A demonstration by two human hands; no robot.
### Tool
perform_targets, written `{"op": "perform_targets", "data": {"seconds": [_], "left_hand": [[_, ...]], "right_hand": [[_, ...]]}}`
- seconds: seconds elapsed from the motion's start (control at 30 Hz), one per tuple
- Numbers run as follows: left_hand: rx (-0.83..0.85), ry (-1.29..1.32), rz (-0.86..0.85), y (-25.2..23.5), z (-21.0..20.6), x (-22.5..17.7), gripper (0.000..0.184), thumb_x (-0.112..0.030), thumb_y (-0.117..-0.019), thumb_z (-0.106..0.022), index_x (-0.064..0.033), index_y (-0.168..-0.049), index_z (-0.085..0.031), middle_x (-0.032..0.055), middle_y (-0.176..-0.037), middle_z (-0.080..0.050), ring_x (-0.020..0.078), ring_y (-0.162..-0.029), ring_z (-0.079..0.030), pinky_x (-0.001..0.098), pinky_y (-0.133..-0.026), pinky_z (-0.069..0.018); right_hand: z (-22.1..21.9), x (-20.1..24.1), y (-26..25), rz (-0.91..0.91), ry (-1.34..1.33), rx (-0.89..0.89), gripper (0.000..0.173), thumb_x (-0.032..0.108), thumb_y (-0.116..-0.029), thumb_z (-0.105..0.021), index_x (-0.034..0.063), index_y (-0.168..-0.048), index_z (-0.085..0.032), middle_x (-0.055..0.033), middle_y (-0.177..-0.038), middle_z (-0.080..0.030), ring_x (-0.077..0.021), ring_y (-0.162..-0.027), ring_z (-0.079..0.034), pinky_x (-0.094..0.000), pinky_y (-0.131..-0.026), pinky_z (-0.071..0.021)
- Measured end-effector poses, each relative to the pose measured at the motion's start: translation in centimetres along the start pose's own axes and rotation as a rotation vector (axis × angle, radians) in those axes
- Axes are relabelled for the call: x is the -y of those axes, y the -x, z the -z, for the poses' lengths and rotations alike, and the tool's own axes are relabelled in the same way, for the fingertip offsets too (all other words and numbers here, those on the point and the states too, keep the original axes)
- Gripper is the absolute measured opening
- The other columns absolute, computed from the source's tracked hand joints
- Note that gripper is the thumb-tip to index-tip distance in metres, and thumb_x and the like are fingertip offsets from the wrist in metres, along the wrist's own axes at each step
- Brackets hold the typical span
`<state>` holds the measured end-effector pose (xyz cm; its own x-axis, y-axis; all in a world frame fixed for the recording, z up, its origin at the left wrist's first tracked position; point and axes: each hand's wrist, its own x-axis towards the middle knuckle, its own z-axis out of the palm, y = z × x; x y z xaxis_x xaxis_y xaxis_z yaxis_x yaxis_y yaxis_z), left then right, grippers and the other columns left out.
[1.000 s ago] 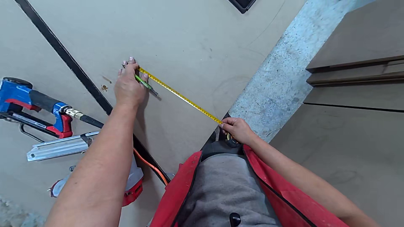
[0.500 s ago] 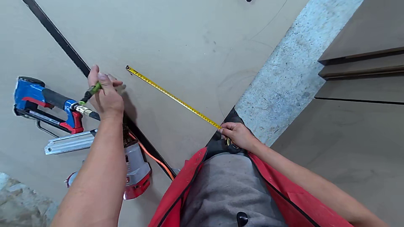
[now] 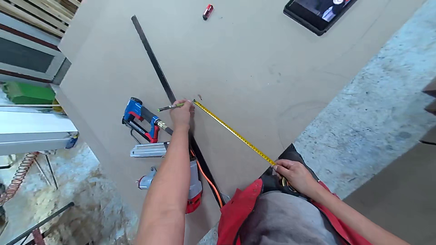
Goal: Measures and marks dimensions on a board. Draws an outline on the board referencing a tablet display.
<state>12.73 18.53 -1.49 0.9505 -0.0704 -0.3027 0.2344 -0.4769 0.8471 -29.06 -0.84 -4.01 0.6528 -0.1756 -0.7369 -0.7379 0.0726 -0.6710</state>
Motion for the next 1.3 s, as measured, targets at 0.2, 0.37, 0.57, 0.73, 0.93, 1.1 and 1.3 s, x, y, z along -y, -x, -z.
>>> {"op": "perform_targets", "data": {"seconds": [0.2,0.37,0.57,0.73,0.93,1.1,1.3], "left_hand": [[-0.024,-0.110,0.047,-1.6,-0.1,-1.0,0.017,-0.019,-0.0973,-0.068,-0.0033,-0.103,-0.070,0.0072,-0.080,-0.072,0.0148,-0.068,-0.069,0.0334,-0.068,-0.0595],[-0.030,-0.223,0.065,-1.9,0.0,-1.1,0.018,-0.020,-0.0963,-0.066,-0.0040,-0.102,-0.069,0.0065,-0.078,-0.071,0.0151,-0.067,-0.068,0.0351,-0.065,-0.0577],[0.048,-0.413,0.048,-2.6,-0.1,-1.1,0.024,-0.024,-0.0902,-0.076,-0.0063,-0.105,-0.072,0.0116,-0.090,-0.073,0.0235,-0.080,-0.071,0.0480,-0.077,-0.0590],[0.093,-0.502,0.034,-3.7,-1.7,-2.3,0.023,-0.025,-0.0902,-0.076,-0.0064,-0.103,-0.073,0.0122,-0.091,-0.073,0.0249,-0.081,-0.071,0.0500,-0.080,-0.0579],[0.194,-0.488,0.020,-6.3,-8.1,-6.3,0.023,-0.022,-0.0900,-0.077,-0.0050,-0.106,-0.072,0.0110,-0.090,-0.074,0.0213,-0.079,-0.071,0.0446,-0.078,-0.0597],[0.242,-0.495,-0.048,-8.1,-14.5,-10.2,0.026,-0.024,-0.0882,-0.078,-0.0063,-0.107,-0.072,0.0109,-0.094,-0.074,0.0235,-0.084,-0.072,0.0480,-0.082,-0.0592],[0.198,-0.244,-0.064,-6.5,-13.8,-9.8,0.029,-0.028,-0.0995,-0.068,-0.0044,-0.116,-0.069,0.0093,-0.093,-0.074,0.0191,-0.080,-0.072,0.0413,-0.079,-0.0609]], "right_hand": [[-0.3,-0.1,-0.1,0.001,0.019,0.022,0.023,0.035,-0.1032,-0.059,0.0226,-0.104,-0.079,0.0084,-0.079,-0.072,-0.0058,-0.068,-0.065,-0.0299,-0.067,-0.0548],[-0.3,-0.3,-0.2,0.006,-0.014,0.029,0.023,0.034,-0.1032,-0.059,0.0217,-0.104,-0.078,0.0074,-0.078,-0.072,-0.0061,-0.068,-0.065,-0.0291,-0.066,-0.0543],[-0.2,-0.5,-0.3,0.021,-0.028,0.029,0.023,0.034,-0.1027,-0.059,0.0222,-0.102,-0.079,0.0082,-0.078,-0.072,-0.0057,-0.068,-0.065,-0.0289,-0.066,-0.0541],[0.5,-0.6,-0.6,0.026,-0.024,0.005,0.023,0.035,-0.1024,-0.059,0.0229,-0.103,-0.079,0.0087,-0.079,-0.073,-0.0052,-0.070,-0.067,-0.0291,-0.068,-0.0557],[6.4,0.5,-2.1,0.003,-0.009,-0.096,0.021,0.033,-0.1016,-0.061,0.0236,-0.103,-0.079,0.0079,-0.079,-0.074,-0.0069,-0.070,-0.068,-0.0322,-0.069,-0.0579],[12.9,2.1,-3.5,-0.003,0.024,-0.198,0.020,0.030,-0.1035,-0.061,0.0227,-0.102,-0.079,0.0041,-0.078,-0.074,-0.0118,-0.068,-0.068,-0.0384,-0.065,-0.0583],[18.0,2.7,-3.0,0.069,-0.144,-0.266,0.021,0.027,-0.1041,-0.059,0.0161,-0.107,-0.077,-0.0043,-0.078,-0.071,-0.0180,-0.067,-0.066,-0.0375,-0.062,-0.0561]]}}
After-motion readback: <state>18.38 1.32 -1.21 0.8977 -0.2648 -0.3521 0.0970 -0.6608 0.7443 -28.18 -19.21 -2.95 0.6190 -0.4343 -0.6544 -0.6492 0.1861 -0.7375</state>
